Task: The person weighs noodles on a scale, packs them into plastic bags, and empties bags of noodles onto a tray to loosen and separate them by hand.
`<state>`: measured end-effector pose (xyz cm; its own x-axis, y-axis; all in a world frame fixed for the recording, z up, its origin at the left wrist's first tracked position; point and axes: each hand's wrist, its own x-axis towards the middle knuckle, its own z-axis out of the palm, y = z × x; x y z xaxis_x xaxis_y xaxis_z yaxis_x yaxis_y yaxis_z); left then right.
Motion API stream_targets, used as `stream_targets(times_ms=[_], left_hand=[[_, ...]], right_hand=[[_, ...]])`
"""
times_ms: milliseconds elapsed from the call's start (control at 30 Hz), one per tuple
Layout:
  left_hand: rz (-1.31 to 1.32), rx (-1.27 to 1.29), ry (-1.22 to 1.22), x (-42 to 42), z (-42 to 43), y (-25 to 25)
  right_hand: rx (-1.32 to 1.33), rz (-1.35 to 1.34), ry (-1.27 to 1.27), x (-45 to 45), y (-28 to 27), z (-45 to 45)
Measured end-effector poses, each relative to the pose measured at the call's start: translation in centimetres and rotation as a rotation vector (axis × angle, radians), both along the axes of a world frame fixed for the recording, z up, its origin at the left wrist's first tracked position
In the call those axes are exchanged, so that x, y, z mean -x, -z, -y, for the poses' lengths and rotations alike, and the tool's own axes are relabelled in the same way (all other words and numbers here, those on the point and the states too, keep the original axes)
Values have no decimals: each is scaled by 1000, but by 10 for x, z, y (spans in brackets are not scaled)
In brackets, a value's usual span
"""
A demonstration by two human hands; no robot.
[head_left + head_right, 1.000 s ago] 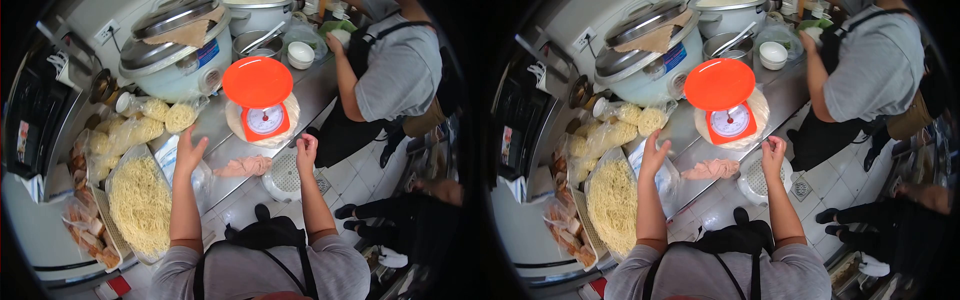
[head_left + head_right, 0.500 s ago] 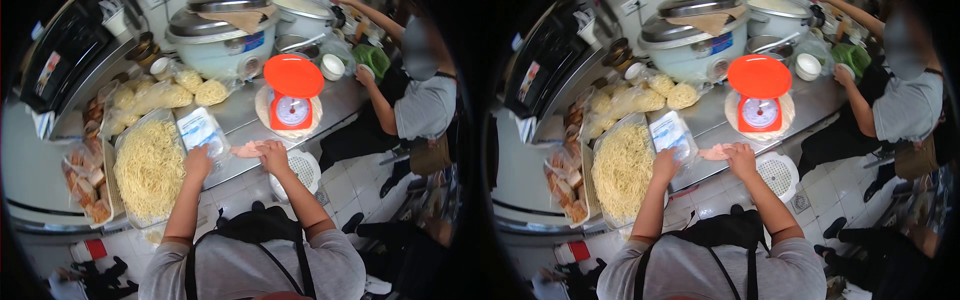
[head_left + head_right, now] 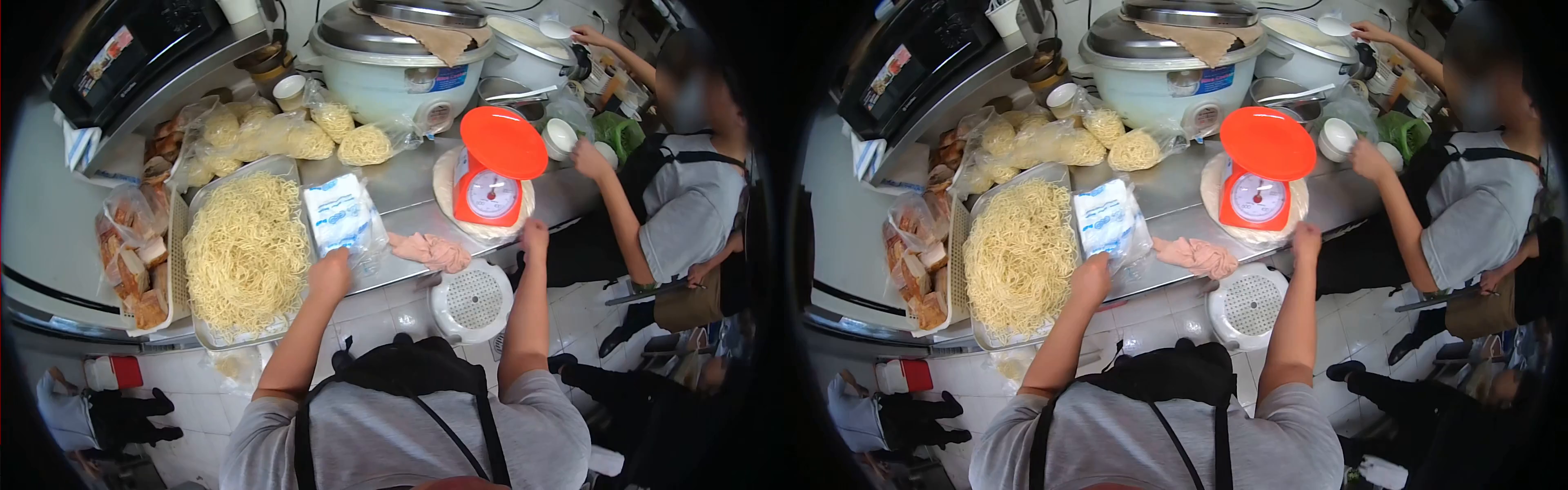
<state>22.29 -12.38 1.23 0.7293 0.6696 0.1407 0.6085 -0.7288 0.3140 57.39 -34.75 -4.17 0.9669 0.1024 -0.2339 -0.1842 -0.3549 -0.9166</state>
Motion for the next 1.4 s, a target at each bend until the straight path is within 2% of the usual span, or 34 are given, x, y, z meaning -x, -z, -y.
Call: stream_targets(times_ms=[67,167,233,300,367,433,533,633,767,867,967,1067,1100,1167,1200,1233,1300,1400], left_hand=[[-62,79,1,2,3,-4],[340,-38,151,-9,11,-42],[560,100,239,-44,9,-39],[546,704,147,-97,4,-16],[423,892,18,-159,-12,11],[358,614,-84,-209,-19,37],[168,885,-143,-264,-33,51],[241,813,-124,-273,-26,43],[339,896,-173,-273,-24,58],[289,932,-171,-251,-19,58],[151,863,-112,-227,-14,53],[-55,932,-54,-203,-10,22],[23,762,3,-191,-8,16],[162,419,112,-158,2,6],[40,364,169,-134,3,-19],[-83,311,223,-107,3,-43],[-303,210,135,-60,3,-51],[-569,21,24,-17,3,-37]], right_hand=[[7,-102,-29,7,0,-9],[4,-283,-68,13,-10,-20],[13,-309,-76,16,-10,-21],[19,-267,-89,14,-3,-22],[3,-254,-84,10,4,-20],[66,-226,-83,15,-3,-21],[95,-210,-94,12,1,-20],[63,-208,-122,16,-7,-17],[22,-139,-90,19,10,-13],[-39,-109,-150,32,6,-5],[-12,-140,-115,46,-3,-4],[37,-20,-206,27,37,11],[86,73,-246,28,42,20],[222,555,-133,35,51,39],[280,462,-177,59,10,45],[151,423,-221,74,1,48],[-33,432,-484,107,-18,35],[89,669,-977,168,-71,-20]])
